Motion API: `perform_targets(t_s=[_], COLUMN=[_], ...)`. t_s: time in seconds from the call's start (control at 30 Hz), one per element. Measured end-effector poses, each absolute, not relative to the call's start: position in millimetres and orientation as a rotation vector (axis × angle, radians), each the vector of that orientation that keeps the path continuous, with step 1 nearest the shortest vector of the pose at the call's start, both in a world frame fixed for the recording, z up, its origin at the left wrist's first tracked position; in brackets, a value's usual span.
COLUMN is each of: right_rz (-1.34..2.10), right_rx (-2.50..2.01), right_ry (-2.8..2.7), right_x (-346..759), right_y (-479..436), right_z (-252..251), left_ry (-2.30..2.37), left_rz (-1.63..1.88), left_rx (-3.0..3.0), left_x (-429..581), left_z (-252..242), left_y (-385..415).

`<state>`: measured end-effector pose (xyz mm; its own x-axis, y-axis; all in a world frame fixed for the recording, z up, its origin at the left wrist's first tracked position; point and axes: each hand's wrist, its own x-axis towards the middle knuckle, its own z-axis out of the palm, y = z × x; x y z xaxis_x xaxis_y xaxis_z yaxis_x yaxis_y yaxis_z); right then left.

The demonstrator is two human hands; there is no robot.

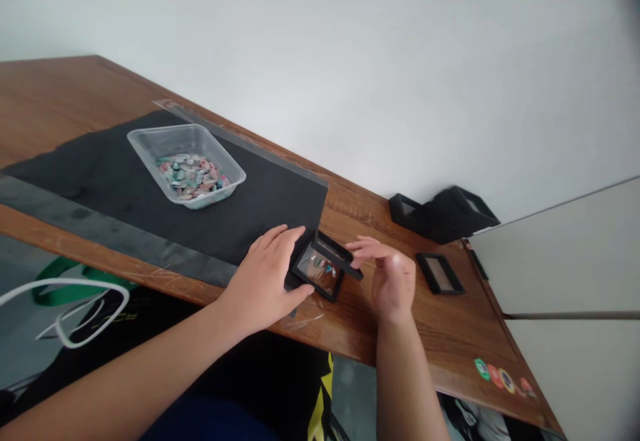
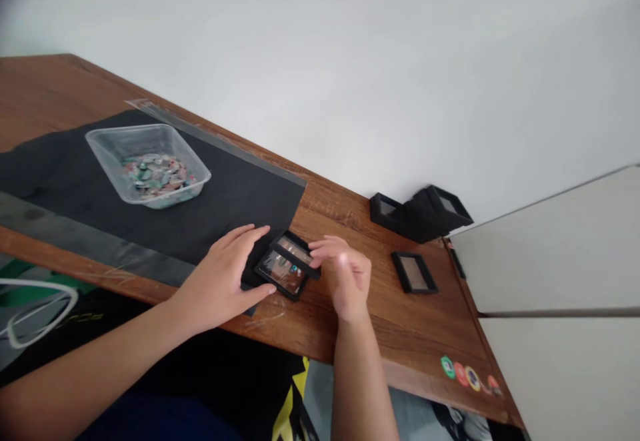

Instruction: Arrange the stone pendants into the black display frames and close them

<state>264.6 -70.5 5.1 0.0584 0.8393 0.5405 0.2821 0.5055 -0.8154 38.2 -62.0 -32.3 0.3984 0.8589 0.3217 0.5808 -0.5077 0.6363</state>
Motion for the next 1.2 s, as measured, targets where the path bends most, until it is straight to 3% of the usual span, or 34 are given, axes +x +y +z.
perform_targets(t_s=[0.23, 0.57, 1.2], right_rz=[0.419, 0.314, 0.67], right_rx=[-1.181, -1.42, -1.731], right_ry=[-1.961, -2.05, -2.151], right_x=[256, 263, 269], right_y=[-71, -75, -76], right_z=[10, 8, -4], left_ry=[1.257, 1.256, 1.131], left_rz=[0.865, 0.817, 0.797], left_rx=[2.279, 2.293, 2.333], left_x=[38, 39, 36], left_z=[-35, -32, -30], left_y=[-61, -61, -62])
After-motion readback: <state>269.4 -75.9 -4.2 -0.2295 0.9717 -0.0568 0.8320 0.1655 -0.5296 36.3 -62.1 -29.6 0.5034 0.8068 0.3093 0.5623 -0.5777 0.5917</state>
